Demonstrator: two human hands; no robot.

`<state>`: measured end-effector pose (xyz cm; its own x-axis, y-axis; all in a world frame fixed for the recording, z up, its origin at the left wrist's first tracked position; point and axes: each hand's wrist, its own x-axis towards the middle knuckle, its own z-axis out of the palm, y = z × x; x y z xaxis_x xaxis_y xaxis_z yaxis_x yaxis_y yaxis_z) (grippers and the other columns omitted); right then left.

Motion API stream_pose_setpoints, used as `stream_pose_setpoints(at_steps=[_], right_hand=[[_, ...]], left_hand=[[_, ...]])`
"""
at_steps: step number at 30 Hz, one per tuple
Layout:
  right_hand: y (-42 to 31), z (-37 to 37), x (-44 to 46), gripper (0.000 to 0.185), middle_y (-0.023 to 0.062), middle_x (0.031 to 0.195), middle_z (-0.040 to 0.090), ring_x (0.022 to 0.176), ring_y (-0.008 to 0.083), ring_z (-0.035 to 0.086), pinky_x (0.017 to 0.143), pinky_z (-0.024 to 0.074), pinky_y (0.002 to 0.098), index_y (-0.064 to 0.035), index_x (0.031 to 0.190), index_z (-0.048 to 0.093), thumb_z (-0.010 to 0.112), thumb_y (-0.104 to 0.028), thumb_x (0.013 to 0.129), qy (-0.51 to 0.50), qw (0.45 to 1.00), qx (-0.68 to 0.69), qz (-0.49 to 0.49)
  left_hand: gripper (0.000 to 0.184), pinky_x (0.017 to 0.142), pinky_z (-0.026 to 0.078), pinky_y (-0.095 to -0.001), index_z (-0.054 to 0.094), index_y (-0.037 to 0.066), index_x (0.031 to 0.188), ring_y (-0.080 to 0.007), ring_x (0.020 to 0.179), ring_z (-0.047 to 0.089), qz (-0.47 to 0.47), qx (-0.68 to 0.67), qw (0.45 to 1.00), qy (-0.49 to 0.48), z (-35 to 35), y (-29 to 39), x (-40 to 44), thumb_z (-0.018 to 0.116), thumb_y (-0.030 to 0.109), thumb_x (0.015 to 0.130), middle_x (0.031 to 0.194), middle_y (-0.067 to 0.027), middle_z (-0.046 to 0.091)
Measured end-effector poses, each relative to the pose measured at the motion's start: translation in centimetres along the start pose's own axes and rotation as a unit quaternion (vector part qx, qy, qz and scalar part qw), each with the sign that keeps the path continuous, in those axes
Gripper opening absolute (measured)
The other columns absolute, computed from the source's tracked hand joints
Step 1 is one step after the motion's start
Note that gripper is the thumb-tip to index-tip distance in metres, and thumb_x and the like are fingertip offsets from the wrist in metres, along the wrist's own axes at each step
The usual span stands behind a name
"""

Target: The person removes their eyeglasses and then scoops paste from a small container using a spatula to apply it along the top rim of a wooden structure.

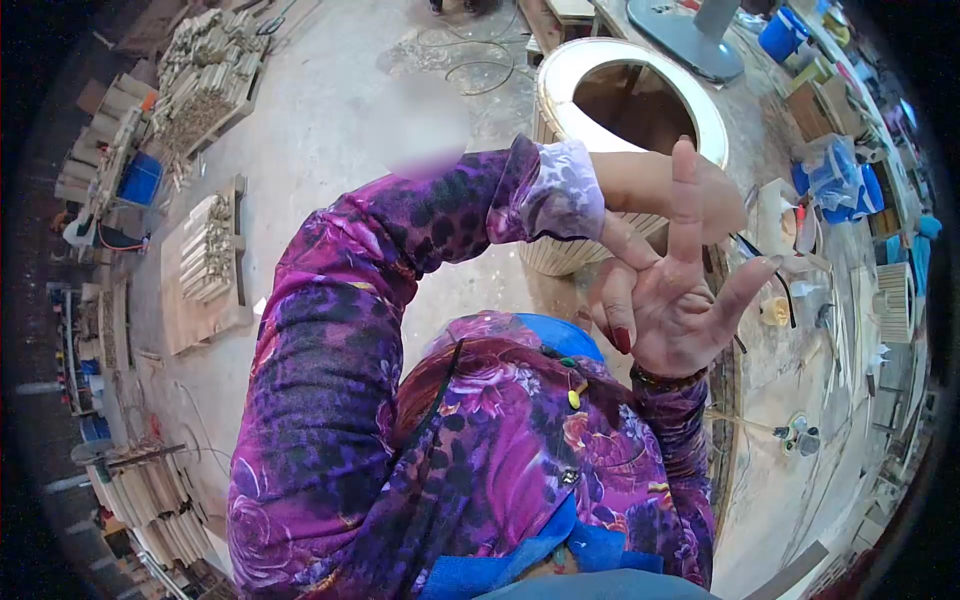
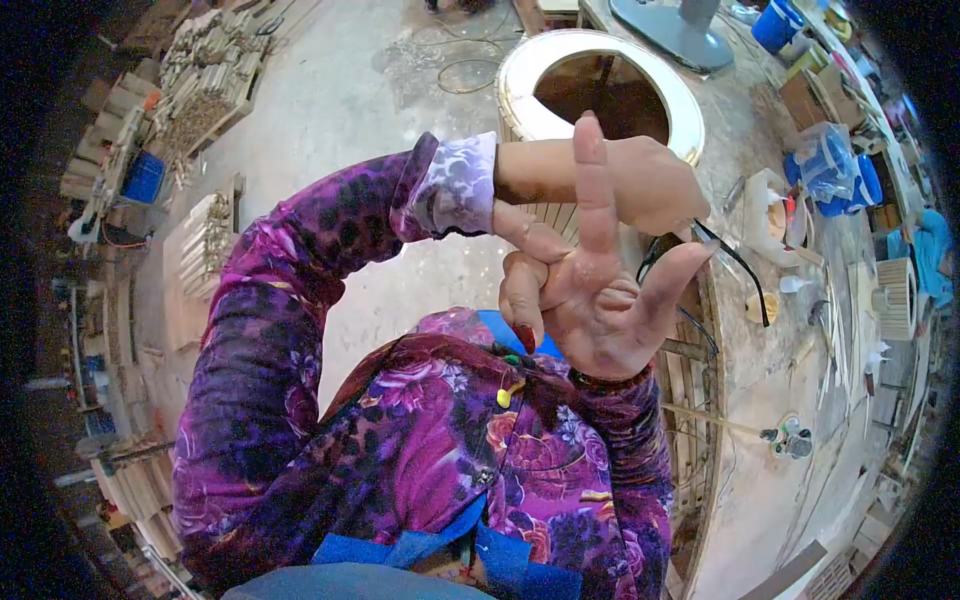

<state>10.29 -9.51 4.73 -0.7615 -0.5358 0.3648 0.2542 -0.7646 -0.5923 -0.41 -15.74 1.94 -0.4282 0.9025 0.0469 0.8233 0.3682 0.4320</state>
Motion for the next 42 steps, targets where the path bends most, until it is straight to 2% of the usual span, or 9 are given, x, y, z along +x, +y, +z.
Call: stream_pose_setpoints(at_steps=[5,8,12,15,23,29,39,40,42], right_hand=[[-4.0,0.1,-2.9,0.115,0.0262,0.148,0.049,0.064,0.0126,0.051,0.061,0.043,0.0236,-0.0089,0.162,0.016,0.029,-0.091,0.083,0.02,0.955,-0.268,0.125],[-5.8,0.5,-2.1,0.103,0.0206,0.143,0.056,0.072,0.0104,0.058,0.069,0.0482,0.023,0.0001,0.152,0.039,0.043,-0.081,0.089,0.033,0.939,-0.311,0.142],[-9.4,2.7,-3.0,0.083,0.0186,0.137,0.061,0.087,0.0143,0.063,0.079,0.0498,0.0251,0.0026,0.143,0.05,0.052,-0.066,0.096,0.053,0.889,-0.454,-0.015],[-11.7,5.5,-3.3,0.074,0.0182,0.134,0.063,0.092,0.014,0.062,0.081,0.05,0.0273,0.0023,0.14,0.054,0.06,-0.057,0.096,0.019,0.875,-0.461,-0.146],[-15.9,8.9,-8.2,0.053,0.0143,0.132,0.065,0.102,0.0133,0.062,0.091,0.0488,0.027,0.0025,0.134,0.059,0.06,-0.032,0.093,-0.091,0.789,-0.483,-0.368],[-17.8,10.4,-16.8,0.042,0.0113,0.131,0.066,0.11,0.0127,0.062,0.098,0.048,0.0268,0.0027,0.13,0.063,0.06,-0.013,0.091,-0.19,0.72,-0.465,-0.478],[-16.6,16.4,-11.7,0.04,0.0064,0.128,0.069,0.123,0.0117,0.061,0.109,0.0466,0.0264,0.003,0.123,0.069,0.06,0.018,0.088,-0.363,0.55,-0.418,-0.626],[-16.5,15.8,-11.4,0.04,0.0064,0.128,0.069,0.123,0.0117,0.061,0.109,0.0466,0.0264,0.003,0.123,0.069,0.06,0.018,0.088,-0.358,0.549,-0.424,-0.625],[-16.6,14.2,-10.8,0.028,0.0124,0.092,0.075,0.081,0.0255,0.075,0.07,0.059,0.0328,-0.0061,0.104,0.076,0.06,-0.029,0.101,-0.359,0.644,-0.358,-0.573]], left_hand=[[0.033,0.065,0.054,-0.0504,0.065,0.008,0.11,-0.0401,0.081,0.07,0.009,0.034,0.999,0.005,-2.2,0.5,1.7,0.061,0.035,0.092,0.086,-0.019,0.07],[0.034,0.065,0.053,-0.0532,0.064,0.008,0.111,-0.0418,0.078,0.069,-0.04,0.02,0.999,0.009,-3.4,0.2,0.8,0.062,0.035,0.091,0.084,-0.0192,0.07],[0.029,0.075,0.053,-0.0528,0.066,0.008,0.107,-0.0424,0.088,0.069,-0.026,-0.041,0.997,0.066,-3.1,-1.2,-3.7,0.058,0.033,0.096,0.092,-0.0223,0.07],[0.028,0.079,0.051,-0.0528,0.066,0.007,0.11,-0.0436,0.09,0.066,-0.086,-0.032,0.995,0.051,-2.1,-1.8,-5.1,0.061,0.032,0.097,0.094,-0.0223,0.069],[0.032,0.079,0.051,-0.0513,0.065,0.003,0.109,-0.0436,0.092,0.065,-0.004,-0.08,0.99,0.113,-0.5,-1.8,-4.3,0.061,0.033,0.098,0.097,-0.0232,0.068],[0.029,0.071,0.048,-0.0519,0.061,0.003,0.098,-0.0442,0.082,0.063,-0.005,-0.091,0.991,0.097,-2.1,0.7,-3.9,0.062,0.031,0.097,0.085,-0.0229,0.065],[0.027,0.072,0.048,-0.0503,0.061,0.003,0.102,-0.044,0.085,0.063,-0.005,-0.132,0.984,0.119,-5.6,3.7,-3.4,0.064,0.03,0.096,0.088,-0.0226,0.066],[0.025,0.073,0.05,-0.0437,0.064,0.003,0.105,-0.0368,0.082,0.066,0.011,-0.119,0.979,0.167,-5.9,3.8,-3.6,0.067,0.026,0.095,0.088,-0.0199,0.066],[0.021,0.072,0.05,-0.0358,0.066,0.001,0.105,-0.0224,0.078,0.065,-0.026,-0.208,0.956,0.204,-7.5,4.6,-4.1,0.069,0.019,0.094,0.086,-0.0133,0.067]])
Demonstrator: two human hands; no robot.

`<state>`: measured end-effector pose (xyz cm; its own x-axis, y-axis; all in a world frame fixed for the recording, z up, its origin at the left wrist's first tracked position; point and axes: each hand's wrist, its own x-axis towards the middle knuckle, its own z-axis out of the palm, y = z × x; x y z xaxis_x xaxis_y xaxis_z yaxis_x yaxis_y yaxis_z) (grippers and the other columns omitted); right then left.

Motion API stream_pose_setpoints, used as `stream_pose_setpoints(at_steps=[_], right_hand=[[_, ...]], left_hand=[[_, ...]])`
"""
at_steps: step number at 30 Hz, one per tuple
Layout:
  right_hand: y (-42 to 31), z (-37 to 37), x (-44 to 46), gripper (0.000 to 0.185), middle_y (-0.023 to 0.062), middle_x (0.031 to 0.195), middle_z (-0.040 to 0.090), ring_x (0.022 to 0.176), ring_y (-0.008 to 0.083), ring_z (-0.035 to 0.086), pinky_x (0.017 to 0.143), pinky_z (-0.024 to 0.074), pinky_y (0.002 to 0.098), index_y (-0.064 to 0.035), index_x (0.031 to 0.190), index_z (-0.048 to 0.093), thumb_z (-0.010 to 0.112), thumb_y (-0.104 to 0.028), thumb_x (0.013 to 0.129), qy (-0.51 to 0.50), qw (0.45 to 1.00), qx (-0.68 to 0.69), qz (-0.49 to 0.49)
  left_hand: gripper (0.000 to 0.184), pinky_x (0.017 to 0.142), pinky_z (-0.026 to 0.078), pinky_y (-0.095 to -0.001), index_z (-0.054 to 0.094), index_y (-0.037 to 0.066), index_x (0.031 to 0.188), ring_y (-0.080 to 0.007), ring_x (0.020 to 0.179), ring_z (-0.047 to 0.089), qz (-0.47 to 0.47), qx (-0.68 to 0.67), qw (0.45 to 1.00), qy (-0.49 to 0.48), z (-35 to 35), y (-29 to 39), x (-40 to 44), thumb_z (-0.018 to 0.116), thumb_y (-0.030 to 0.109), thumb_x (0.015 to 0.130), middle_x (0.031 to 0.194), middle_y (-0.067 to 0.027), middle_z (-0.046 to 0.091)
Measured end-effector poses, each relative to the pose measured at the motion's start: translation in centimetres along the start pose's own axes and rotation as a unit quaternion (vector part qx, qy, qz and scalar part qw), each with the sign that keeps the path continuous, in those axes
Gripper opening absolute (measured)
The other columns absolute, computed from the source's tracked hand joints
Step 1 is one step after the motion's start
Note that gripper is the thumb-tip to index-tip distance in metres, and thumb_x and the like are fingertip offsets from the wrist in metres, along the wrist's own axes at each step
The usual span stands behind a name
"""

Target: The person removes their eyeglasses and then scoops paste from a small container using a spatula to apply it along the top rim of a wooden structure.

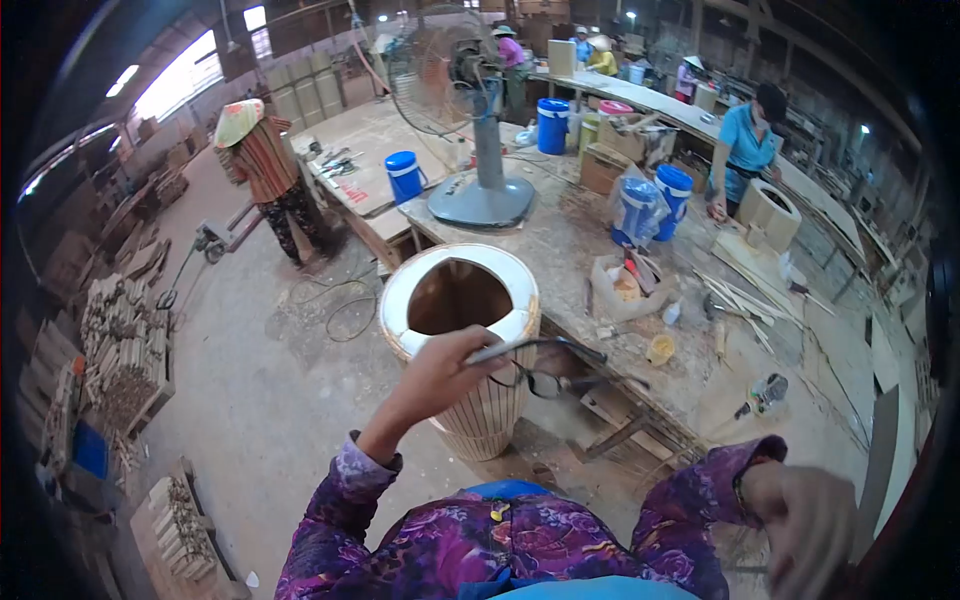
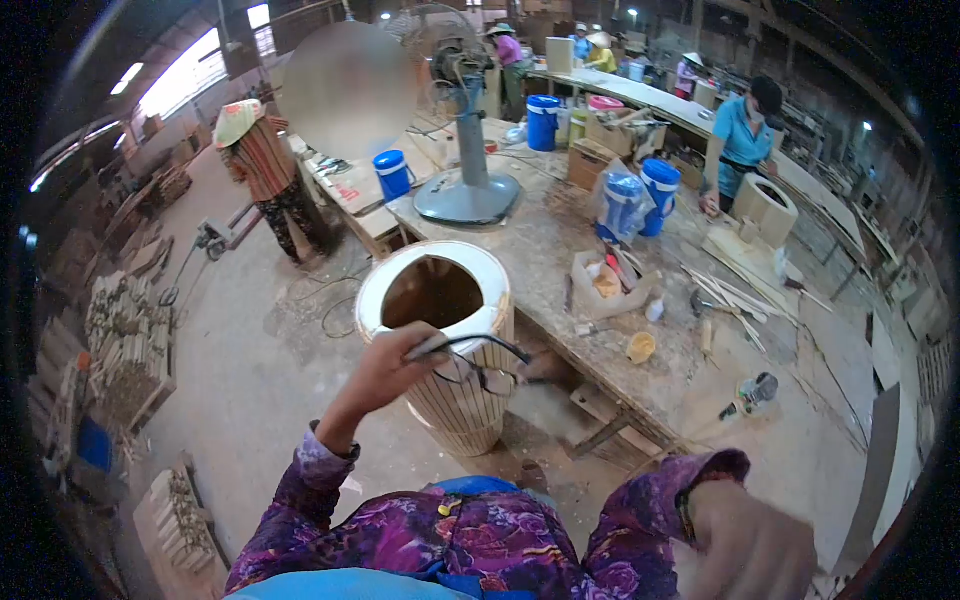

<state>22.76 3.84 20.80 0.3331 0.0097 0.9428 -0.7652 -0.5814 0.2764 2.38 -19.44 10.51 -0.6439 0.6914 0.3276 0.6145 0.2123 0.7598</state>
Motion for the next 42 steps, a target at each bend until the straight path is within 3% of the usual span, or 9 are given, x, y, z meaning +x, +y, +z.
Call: stream_pose_setpoints(at_steps=[3,4,6,8,18,27,38,40,42], right_hand=[[-5.2,-5.2,-2.6,0.032,0.0095,0.106,0.07,0.08,0.0279,0.069,0.062,0.0521,0.034,-0.0085,0.123,0.065,0.065,-0.025,0.095,-0.08,0.95,-0.045,0.298],[-8.0,-3.8,-9.3,0.04,0.0085,0.096,0.066,0.075,0.0251,0.064,0.062,0.0518,0.0321,-0.0043,0.126,0.064,0.066,-0.028,0.094,0.165,0.909,-0.3,0.238],[-2.2,-2.7,-7.8,0.047,0.0051,0.093,0.058,0.079,0.018,0.059,0.068,0.0496,0.0264,-0.0012,0.134,0.059,0.067,-0.025,0.094,0.248,0.689,-0.578,0.359],[0.2,-2.8,-8.0,0.059,0.0054,0.104,0.056,0.092,0.0125,0.055,0.077,0.0461,0.0225,0.0018,0.143,0.052,0.069,-0.025,0.093,0.272,0.658,-0.552,0.433],[5.2,0.5,-4.7,0.033,0.0096,0.096,0.059,0.081,0.0174,0.058,0.073,0.045,0.0275,-0.012,0.091,0.074,0.081,-0.043,0.081,0.161,0.755,-0.546,0.326],[5.6,1.1,-3.1,0.028,0.0029,0.105,0.047,0.074,0.0105,0.045,0.053,0.0367,0.0221,-0.0325,0.109,0.076,0.082,-0.036,0.082,0.141,0.866,-0.318,0.358],[6.0,2.7,-2.5,0.016,0.0046,0.095,0.047,0.074,0.0194,0.052,0.063,0.053,0.0299,-0.0144,0.086,0.07,0.084,-0.023,0.083,0.264,0.906,-0.204,0.262],[4.9,1.0,-2.4,0.026,0.0019,0.107,0.042,0.084,0.01,0.039,0.054,0.0158,0.0208,-0.0217,0.104,0.07,0.083,-0.031,0.084,0.157,0.932,-0.25,0.208],[4.3,1.3,-1.6,0.032,0.002,0.108,0.044,0.083,0.0095,0.041,0.053,0.0245,0.0196,-0.0159,0.105,0.067,0.086,-0.027,0.081,0.141,0.933,-0.237,0.233]], left_hand=[[0.017,0.07,0.05,-0.0259,0.065,0.0,0.109,-0.0092,0.079,0.06,0.002,-0.189,0.98,0.065,-1.4,-0.1,-0.4,0.068,0.01,0.095,0.093,-0.0044,0.07],[0.019,0.07,0.049,-0.0239,0.064,0.0,0.112,-0.0083,0.079,0.06,0.008,-0.262,0.961,0.088,-1.7,0.2,-0.6,0.068,0.01,0.095,0.096,-0.0039,0.07],[0.022,0.063,0.047,-0.0201,0.062,-0.001,0.113,-0.0049,0.073,0.058,0.062,-0.317,0.936,0.136,-2.2,0.5,-0.9,0.067,0.011,0.096,0.098,-0.0042,0.069],[0.025,0.059,0.045,-0.0187,0.061,-0.001,0.111,-0.0042,0.07,0.056,0.133,-0.38,0.904,0.14,-2.6,1.2,-1.2,0.069,0.017,0.096,0.095,-0.004,0.066],[0.038,0.045,0.032,-0.0249,0.063,0.006,0.088,-0.0091,0.054,0.045,0.253,-0.5,0.821,0.106,-3.1,5.3,-1.6,0.075,0.042,0.091,0.073,-0.0019,0.051],[0.016,0.059,0.038,-0.0296,0.07,0.034,0.096,-0.012,0.068,0.05,0.352,-0.519,0.778,-0.026,-4.7,6.7,-1.7,0.081,0.039,0.086,0.083,0.0034,0.055],[0.013,0.059,0.037,-0.0275,0.067,0.03,0.095,-0.0112,0.068,0.049,0.39,-0.452,0.802,-0.017,-10.3,5.6,-4.5,0.077,0.035,0.087,0.083,0.0021,0.055],[0.012,0.059,0.036,-0.0271,0.067,0.029,0.094,-0.0109,0.068,0.048,0.387,-0.456,0.801,-0.011,-8.0,6.9,-7.2,0.076,0.034,0.088,0.083,0.0019,0.054],[0.011,0.059,0.036,-0.0267,0.066,0.029,0.094,-0.0106,0.068,0.048,0.39,-0.462,0.797,-0.009,-9.5,6.3,-8.8,0.074,0.033,0.088,0.082,0.0016,0.054]])
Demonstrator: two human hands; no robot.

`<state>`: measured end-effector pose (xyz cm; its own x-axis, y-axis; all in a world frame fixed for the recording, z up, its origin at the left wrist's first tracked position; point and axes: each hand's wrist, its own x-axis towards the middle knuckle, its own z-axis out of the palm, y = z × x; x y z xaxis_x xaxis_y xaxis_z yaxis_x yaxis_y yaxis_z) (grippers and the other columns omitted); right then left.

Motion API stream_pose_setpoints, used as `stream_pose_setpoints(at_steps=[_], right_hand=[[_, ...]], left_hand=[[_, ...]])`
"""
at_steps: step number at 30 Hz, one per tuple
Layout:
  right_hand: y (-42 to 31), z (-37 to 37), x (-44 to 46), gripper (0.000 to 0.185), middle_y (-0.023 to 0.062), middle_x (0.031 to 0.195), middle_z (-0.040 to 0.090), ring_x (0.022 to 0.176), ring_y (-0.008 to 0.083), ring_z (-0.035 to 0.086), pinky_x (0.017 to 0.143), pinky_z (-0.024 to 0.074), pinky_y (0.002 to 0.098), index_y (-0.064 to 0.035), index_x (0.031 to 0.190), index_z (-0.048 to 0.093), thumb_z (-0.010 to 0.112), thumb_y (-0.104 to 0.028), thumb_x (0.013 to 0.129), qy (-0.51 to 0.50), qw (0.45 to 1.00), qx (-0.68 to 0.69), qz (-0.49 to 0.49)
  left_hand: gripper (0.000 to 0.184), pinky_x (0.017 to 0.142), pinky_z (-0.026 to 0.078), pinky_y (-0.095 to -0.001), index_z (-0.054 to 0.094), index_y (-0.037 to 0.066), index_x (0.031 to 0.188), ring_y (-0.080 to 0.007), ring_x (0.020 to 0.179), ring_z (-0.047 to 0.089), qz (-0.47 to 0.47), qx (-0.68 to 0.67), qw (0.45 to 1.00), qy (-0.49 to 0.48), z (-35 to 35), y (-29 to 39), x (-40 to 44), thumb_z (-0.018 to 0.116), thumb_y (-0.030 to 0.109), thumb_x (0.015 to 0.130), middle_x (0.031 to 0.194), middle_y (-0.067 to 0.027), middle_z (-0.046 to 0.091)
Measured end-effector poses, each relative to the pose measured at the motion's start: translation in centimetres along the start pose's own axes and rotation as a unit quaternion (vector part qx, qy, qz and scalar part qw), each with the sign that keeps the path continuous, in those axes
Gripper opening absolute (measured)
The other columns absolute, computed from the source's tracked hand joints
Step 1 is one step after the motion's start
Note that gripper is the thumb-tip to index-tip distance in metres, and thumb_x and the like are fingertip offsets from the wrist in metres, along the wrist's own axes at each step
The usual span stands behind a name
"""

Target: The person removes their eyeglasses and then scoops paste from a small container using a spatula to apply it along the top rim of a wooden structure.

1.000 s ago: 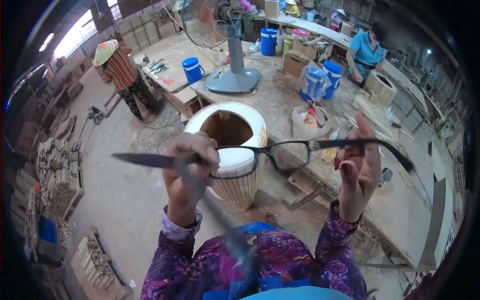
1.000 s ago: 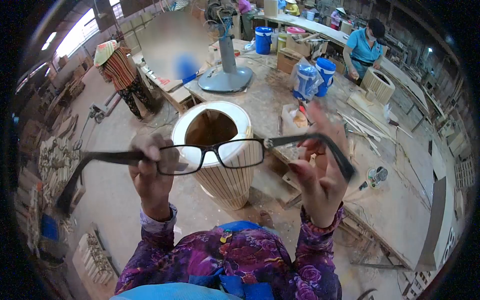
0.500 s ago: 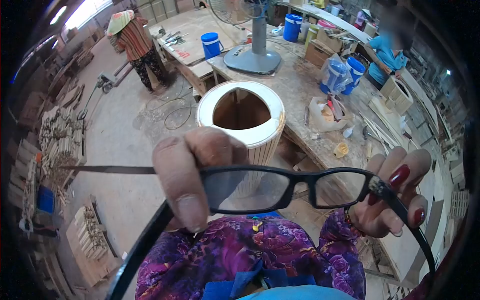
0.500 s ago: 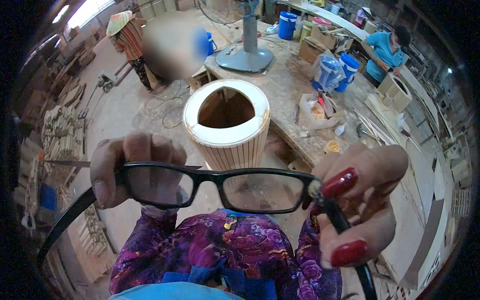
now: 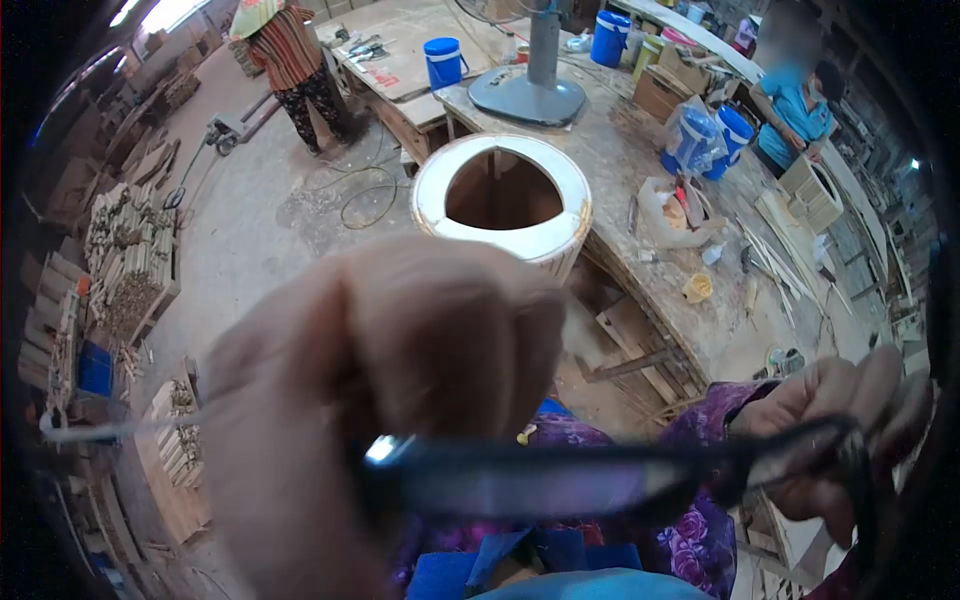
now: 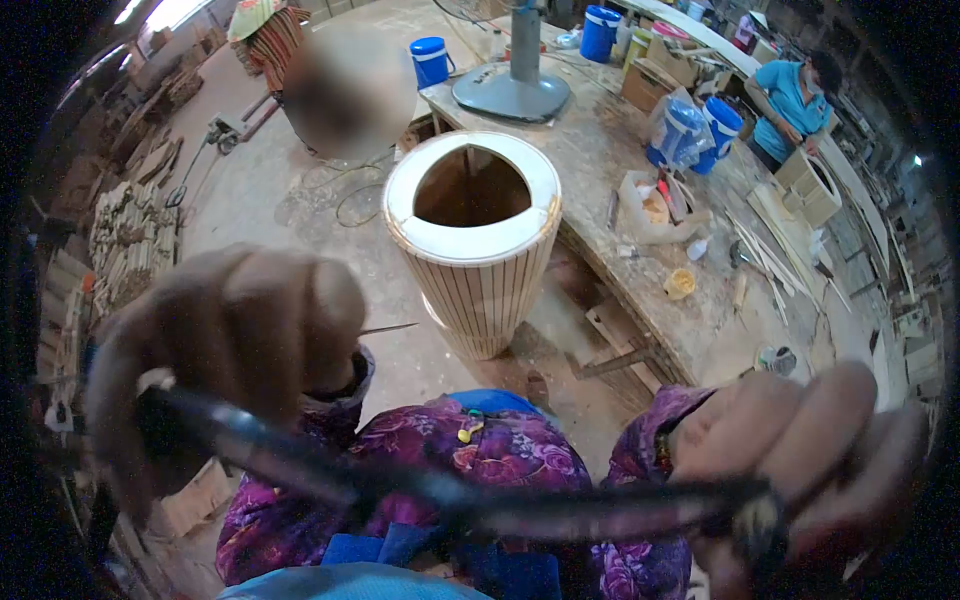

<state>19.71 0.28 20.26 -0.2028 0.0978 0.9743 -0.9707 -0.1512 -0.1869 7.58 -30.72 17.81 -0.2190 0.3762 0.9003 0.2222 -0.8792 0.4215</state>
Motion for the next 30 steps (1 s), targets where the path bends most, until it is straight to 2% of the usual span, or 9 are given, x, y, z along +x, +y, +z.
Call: stream_pose_setpoints(at_steps=[2,4,7,20,23,24,28,29,30], right_hand=[[-1.0,0.1,0.6,0.046,0.0023,0.11,0.046,0.082,0.0086,0.045,0.052,0.0418,0.0171,-0.0044,0.106,0.059,0.09,-0.018,0.075,-0.053,0.998,0.021,0.021],[-1.6,0.2,0.7,0.045,0.0027,0.109,0.047,0.083,0.0095,0.045,0.053,0.0449,0.0162,-0.0044,0.104,0.059,0.09,-0.015,0.073,-0.027,0.999,0.037,-0.005],[-2.4,0.6,0.6,0.045,0.0039,0.107,0.048,0.086,0.0119,0.048,0.058,0.0543,0.0135,-0.0046,0.097,0.058,0.092,-0.007,0.068,0.045,0.991,0.099,-0.079],[-1.1,1.9,0.1,0.024,-0.0023,0.112,0.06,0.099,0.0155,0.055,0.068,0.0589,0.0273,-0.011,0.103,0.069,0.077,-0.005,0.082,0.07,0.989,0.133,-0.014],[-0.8,2.2,0.1,0.021,-0.0038,0.113,0.063,0.102,0.0163,0.057,0.07,0.06,0.0307,-0.0126,0.105,0.072,0.074,-0.005,0.085,0.074,0.988,0.133,-0.008],[-0.8,2.3,0.1,0.021,-0.0043,0.114,0.064,0.103,0.0166,0.057,0.071,0.0604,0.0319,-0.0131,0.105,0.072,0.072,-0.005,0.086,0.076,0.989,0.13,-0.003],[-0.8,2.7,-0.1,0.021,-0.0064,0.116,0.068,0.107,0.0178,0.06,0.074,0.0619,0.0364,-0.0152,0.107,0.076,0.067,-0.005,0.091,0.094,0.989,0.116,0.025],[-0.4,2.9,0.1,0.017,-0.0046,0.114,0.064,0.1,0.0208,0.062,0.077,0.0567,0.0391,-0.0241,0.111,0.075,0.066,-0.028,0.097,0.1,0.992,-0.029,0.071],[-0.6,1.7,-0.9,0.017,-0.0046,0.114,0.064,0.1,0.0208,0.062,0.077,0.0567,0.0391,-0.0241,0.111,0.075,0.066,-0.028,0.097,0.107,0.99,-0.037,0.079]], left_hand=[[0.011,0.058,0.036,-0.0263,0.065,0.028,0.094,-0.0103,0.068,0.048,0.008,-0.005,1.0,-0.005,-1.5,2.6,-0.9,0.073,0.033,0.089,0.082,0.0014,0.054],[0.01,0.058,0.035,-0.0259,0.064,0.027,0.093,-0.01,0.067,0.047,0.016,-0.003,1.0,-0.011,3.3,-2.9,0.6,0.072,0.032,0.089,0.081,0.0012,0.053],[0.009,0.058,0.035,-0.0253,0.063,0.026,0.093,-0.0095,0.067,0.047,0.028,0.003,1.0,-0.013,7.2,-1.0,-2.1,0.07,0.031,0.09,0.081,0.0009,0.053],[0.007,0.056,0.032,-0.0229,0.059,0.02,0.091,-0.0076,0.065,0.044,0.059,0.084,0.995,0.003,11.4,-2.7,-0.1,0.063,0.025,0.094,0.078,-0.0006,0.051],[0.008,0.055,0.032,-0.0223,0.058,0.019,0.09,-0.0071,0.065,0.043,0.068,0.096,0.993,-0.004,10.0,-0.9,-0.3,0.061,0.024,0.094,0.077,-0.0009,0.05],[0.008,0.055,0.031,-0.0221,0.057,0.018,0.09,-0.0069,0.064,0.043,0.07,0.098,0.993,-0.004,-1.1,2.2,1.8,0.06,0.024,0.095,0.077,-0.001,0.05],[0.009,0.055,0.031,-0.0213,0.056,0.016,0.089,-0.0063,0.064,0.042,0.069,0.097,0.993,0.003,0.2,-1.7,3.9,0.058,0.022,0.096,0.076,-0.0015,0.05],[0.009,0.054,0.031,-0.0211,0.056,0.016,0.089,-0.0062,0.064,0.042,0.066,0.094,0.993,0.007,0.3,-2.4,4.3,0.057,0.022,0.096,0.076,-0.0016,0.05],[0.005,0.056,0.033,-0.023,0.06,0.02,0.099,-0.0068,0.064,0.042,0.048,0.095,0.993,0.052,-0.5,-2.6,2.7,0.054,0.021,0.099,0.081,-0.0008,0.051]])
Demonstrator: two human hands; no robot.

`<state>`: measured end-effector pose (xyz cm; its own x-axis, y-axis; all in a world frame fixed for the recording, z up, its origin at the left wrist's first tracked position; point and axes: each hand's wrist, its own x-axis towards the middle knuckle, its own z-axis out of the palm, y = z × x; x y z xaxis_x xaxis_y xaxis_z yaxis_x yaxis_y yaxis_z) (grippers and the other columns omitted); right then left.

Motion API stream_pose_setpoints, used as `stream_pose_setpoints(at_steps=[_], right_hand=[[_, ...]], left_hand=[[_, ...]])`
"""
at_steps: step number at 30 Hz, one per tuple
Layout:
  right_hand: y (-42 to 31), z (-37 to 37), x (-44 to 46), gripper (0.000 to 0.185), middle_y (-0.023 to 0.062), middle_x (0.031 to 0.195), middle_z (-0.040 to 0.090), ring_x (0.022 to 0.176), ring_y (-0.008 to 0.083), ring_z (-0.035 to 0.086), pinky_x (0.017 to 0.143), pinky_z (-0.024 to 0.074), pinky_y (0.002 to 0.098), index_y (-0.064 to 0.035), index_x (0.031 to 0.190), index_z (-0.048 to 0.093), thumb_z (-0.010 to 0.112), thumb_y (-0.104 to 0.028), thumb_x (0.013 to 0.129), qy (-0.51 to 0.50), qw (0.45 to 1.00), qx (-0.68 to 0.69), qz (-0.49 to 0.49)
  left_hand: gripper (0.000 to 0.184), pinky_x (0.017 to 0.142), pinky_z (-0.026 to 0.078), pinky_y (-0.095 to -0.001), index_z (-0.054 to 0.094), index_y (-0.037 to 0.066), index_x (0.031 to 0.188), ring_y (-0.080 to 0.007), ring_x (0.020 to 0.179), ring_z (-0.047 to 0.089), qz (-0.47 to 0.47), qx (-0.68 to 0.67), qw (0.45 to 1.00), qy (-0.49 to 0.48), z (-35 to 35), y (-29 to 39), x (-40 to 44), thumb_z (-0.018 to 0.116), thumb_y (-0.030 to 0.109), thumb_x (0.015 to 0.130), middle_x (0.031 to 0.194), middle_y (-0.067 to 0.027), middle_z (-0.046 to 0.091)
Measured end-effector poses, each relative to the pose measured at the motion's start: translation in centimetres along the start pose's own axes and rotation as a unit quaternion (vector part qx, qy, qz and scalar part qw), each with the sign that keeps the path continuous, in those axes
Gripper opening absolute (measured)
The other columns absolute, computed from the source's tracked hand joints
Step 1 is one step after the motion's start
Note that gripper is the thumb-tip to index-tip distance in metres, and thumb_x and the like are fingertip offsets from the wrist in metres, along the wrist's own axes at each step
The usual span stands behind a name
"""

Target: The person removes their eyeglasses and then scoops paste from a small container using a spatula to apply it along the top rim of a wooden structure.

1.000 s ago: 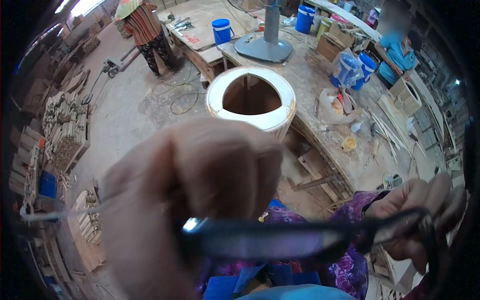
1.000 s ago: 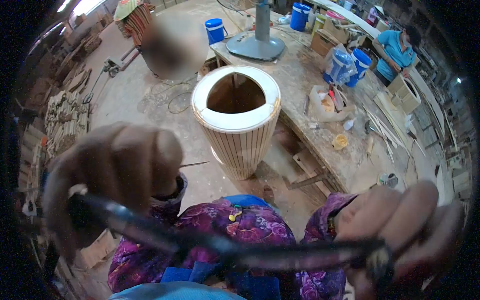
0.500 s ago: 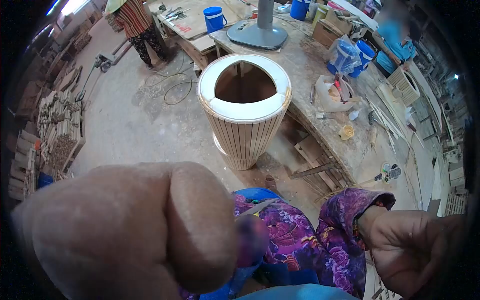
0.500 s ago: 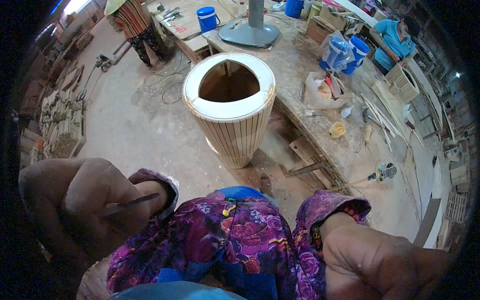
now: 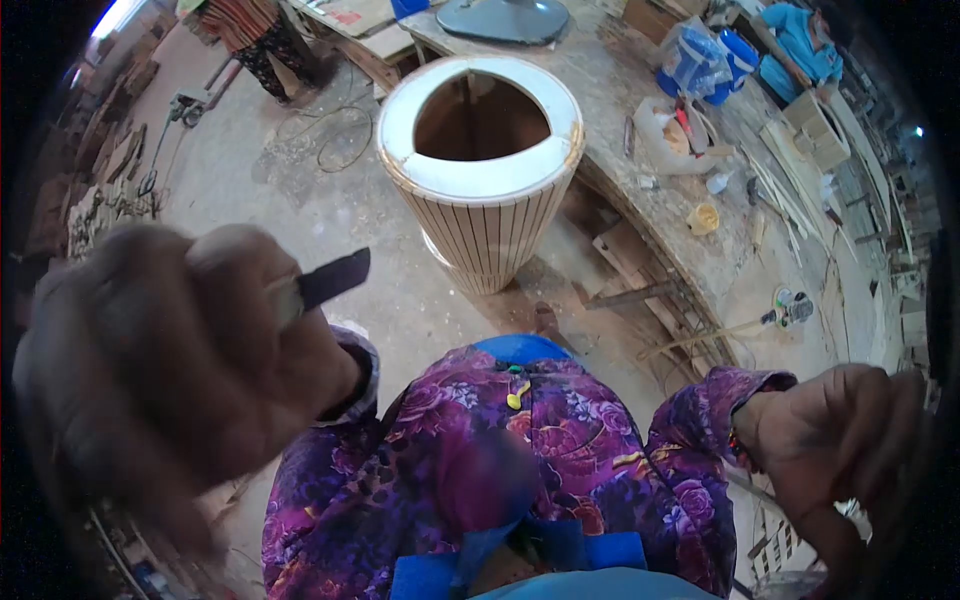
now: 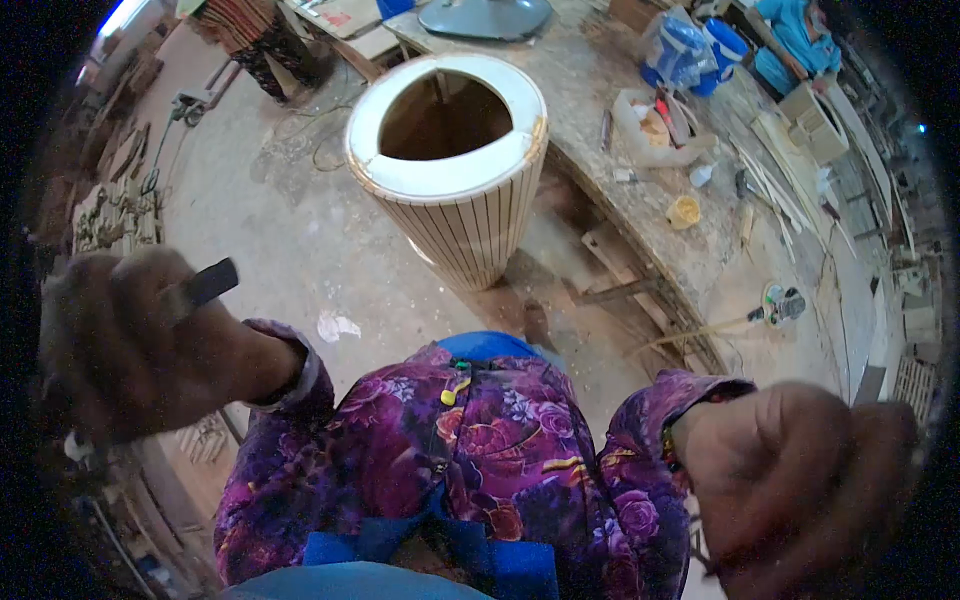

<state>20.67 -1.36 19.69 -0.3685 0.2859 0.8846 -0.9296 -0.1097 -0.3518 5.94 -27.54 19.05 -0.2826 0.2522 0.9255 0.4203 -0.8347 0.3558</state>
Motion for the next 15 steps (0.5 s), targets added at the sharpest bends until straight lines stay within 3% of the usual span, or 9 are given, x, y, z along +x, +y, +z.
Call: stream_pose_setpoints(at_steps=[2,3,4,5,6,7,8,12,15], right_hand=[[-0.1,-6.3,-3.6,0.033,0.0073,0.121,0.061,0.105,0.0234,0.06,0.083,0.0559,0.041,-0.0118,0.12,0.069,0.064,-0.036,0.098,0.082,0.994,-0.068,0.009],[-0.3,-9.3,-5.5,0.043,0.0132,0.125,0.059,0.107,0.0246,0.059,0.087,0.0555,0.0419,-0.0057,0.125,0.065,0.063,-0.04,0.098,0.12,0.987,-0.102,0.01],[-0.3,-11.0,-6.8,0.054,0.0192,0.128,0.057,0.11,0.0259,0.058,0.09,0.0551,0.0428,0.0005,0.129,0.062,0.062,-0.043,0.098,0.158,0.978,-0.137,0.01],[0.9,-12.0,-6.8,0.05,0.0204,0.131,0.058,0.109,0.0274,0.06,0.091,0.0539,0.0422,0.0018,0.128,0.062,0.061,-0.039,0.099,0.033,0.975,-0.204,0.076],[2.5,-13.1,-6.4,0.046,0.0217,0.133,0.058,0.109,0.029,0.062,0.093,0.0527,0.0416,0.0031,0.128,0.062,0.06,-0.034,0.101,-0.092,0.949,-0.267,0.142],[3.3,-13.8,-6.9,0.037,0.0159,0.125,0.062,0.101,0.0216,0.063,0.086,0.0522,0.0339,0.0011,0.125,0.064,0.061,-0.027,0.1,-0.043,0.918,-0.334,0.211],[4.2,-14.7,-7.8,0.029,0.0101,0.116,0.065,0.094,0.0143,0.064,0.08,0.0518,0.0263,-0.0009,0.121,0.067,0.061,-0.02,0.1,0.009,0.874,-0.399,0.276],[8.4,-25.5,-14.6,0.035,0.0085,0.115,0.066,0.096,0.0144,0.063,0.085,0.0509,0.0254,-0.0031,0.129,0.064,0.064,-0.016,0.097,0.268,0.767,-0.393,0.43],[13.1,-31.9,-19.7,0.061,0.0113,0.119,0.064,0.104,0.0203,0.063,0.089,0.0518,0.0322,-0.003,0.139,0.054,0.075,-0.027,0.088,0.261,0.661,-0.533,0.459]], left_hand=[[0.018,0.061,0.036,-0.0234,0.058,0.02,0.12,-0.0107,0.073,0.042,-0.076,0.012,0.994,0.077,-1.9,-1.7,-3.8,0.052,0.026,0.103,0.098,-0.0039,0.05],[0.033,0.055,0.039,-0.0222,0.062,0.014,0.107,-0.008,0.067,0.052,-0.039,-0.196,0.861,0.468,-2.5,-3.1,-7.0,0.045,0.042,0.107,0.089,-0.0026,0.066],[0.033,0.056,0.039,-0.0214,0.061,0.009,0.115,-0.0076,0.066,0.051,-0.229,-0.052,0.926,0.294,-2.6,-5.0,-7.8,0.049,0.039,0.107,0.091,-0.0042,0.065],[0.038,0.056,0.037,-0.0213,0.059,0.004,0.121,-0.006,0.066,0.049,-0.355,0.203,0.872,0.269,-2.4,-5.6,-9.2,0.051,0.037,0.107,0.089,-0.0041,0.064],[0.038,0.058,0.038,-0.0205,0.056,0.0,0.128,-0.005,0.068,0.049,-0.474,0.213,0.835,0.181,-3.0,-6.5,-9.7,0.052,0.032,0.107,0.088,-0.0034,0.064],[0.035,0.06,0.04,-0.0202,0.056,0.0,0.129,-0.0058,0.068,0.05,-0.527,0.246,0.8,0.147,-3.2,-7.7,-11.7,0.05,0.027,0.107,0.089,-0.0036,0.064],[0.037,0.062,0.042,-0.0206,0.055,0.001,0.135,-0.0069,0.069,0.05,-0.559,0.286,0.774,0.082,-3.2,-8.7,-13.0,0.05,0.023,0.106,0.09,-0.0029,0.064],[0.04,0.066,0.044,-0.0226,0.057,0.003,0.139,-0.0081,0.072,0.051,-0.628,0.214,0.746,0.058,-1.9,-11.6,-15.5,0.053,0.021,0.104,0.09,-0.0017,0.064],[0.039,0.068,0.045,-0.0239,0.059,0.002,0.138,-0.0092,0.074,0.053,-0.646,0.195,0.738,0.021,-0.8,-14.0,-14.9,0.056,0.019,0.103,0.088,-0.002,0.064]])
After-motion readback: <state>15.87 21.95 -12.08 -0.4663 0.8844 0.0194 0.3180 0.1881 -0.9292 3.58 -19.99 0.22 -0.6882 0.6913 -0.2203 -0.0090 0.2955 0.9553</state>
